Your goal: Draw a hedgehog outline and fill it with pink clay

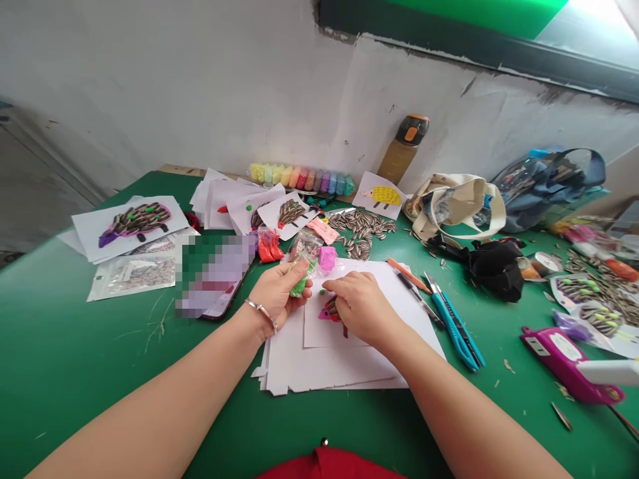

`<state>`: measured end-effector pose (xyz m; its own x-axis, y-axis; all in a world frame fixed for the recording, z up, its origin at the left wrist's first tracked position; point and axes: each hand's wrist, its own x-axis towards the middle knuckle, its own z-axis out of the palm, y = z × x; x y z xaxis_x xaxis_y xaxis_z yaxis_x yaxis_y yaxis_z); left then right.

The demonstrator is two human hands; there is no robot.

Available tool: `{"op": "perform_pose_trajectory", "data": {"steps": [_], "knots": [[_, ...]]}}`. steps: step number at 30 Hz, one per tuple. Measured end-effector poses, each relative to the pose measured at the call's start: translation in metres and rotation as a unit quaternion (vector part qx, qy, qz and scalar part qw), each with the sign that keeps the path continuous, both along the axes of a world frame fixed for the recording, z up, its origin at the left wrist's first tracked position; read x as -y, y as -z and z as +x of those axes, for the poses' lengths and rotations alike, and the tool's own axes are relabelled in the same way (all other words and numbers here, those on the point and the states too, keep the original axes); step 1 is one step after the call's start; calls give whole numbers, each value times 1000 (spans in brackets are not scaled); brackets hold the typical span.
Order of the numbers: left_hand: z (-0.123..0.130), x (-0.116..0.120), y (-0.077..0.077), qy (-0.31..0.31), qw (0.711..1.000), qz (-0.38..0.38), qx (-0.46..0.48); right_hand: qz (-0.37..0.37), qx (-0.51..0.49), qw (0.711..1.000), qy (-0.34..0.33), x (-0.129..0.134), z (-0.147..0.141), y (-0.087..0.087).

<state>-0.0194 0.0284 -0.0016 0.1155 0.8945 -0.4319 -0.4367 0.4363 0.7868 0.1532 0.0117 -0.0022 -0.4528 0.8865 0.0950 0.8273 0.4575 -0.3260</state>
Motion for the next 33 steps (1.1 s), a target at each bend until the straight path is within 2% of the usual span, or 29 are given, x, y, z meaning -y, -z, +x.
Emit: {"op": "perform_pose_trajectory", "data": {"steps": [6,9,14,19,24,33], "knots": [[1,0,1,-2,1000,0,-3,4,36,999,-10,-1,-6,4],[1,-1,2,-4,1000,-3,-4,3,-5,1000,2,-4,-2,5],[1,-1,1,-8,1000,-11,-11,30,-81,995,48,-8,24,-8],[2,0,-5,-11,1000,-15,-23,14,-33,995,95,-12,54,-16],[3,0,-7,-14,999,-25,-26,-8,8,994,104,-10,64,-5],[3,-3,-4,-27,999,-23,-22,-24,10,992,126,-9,70,9]]}}
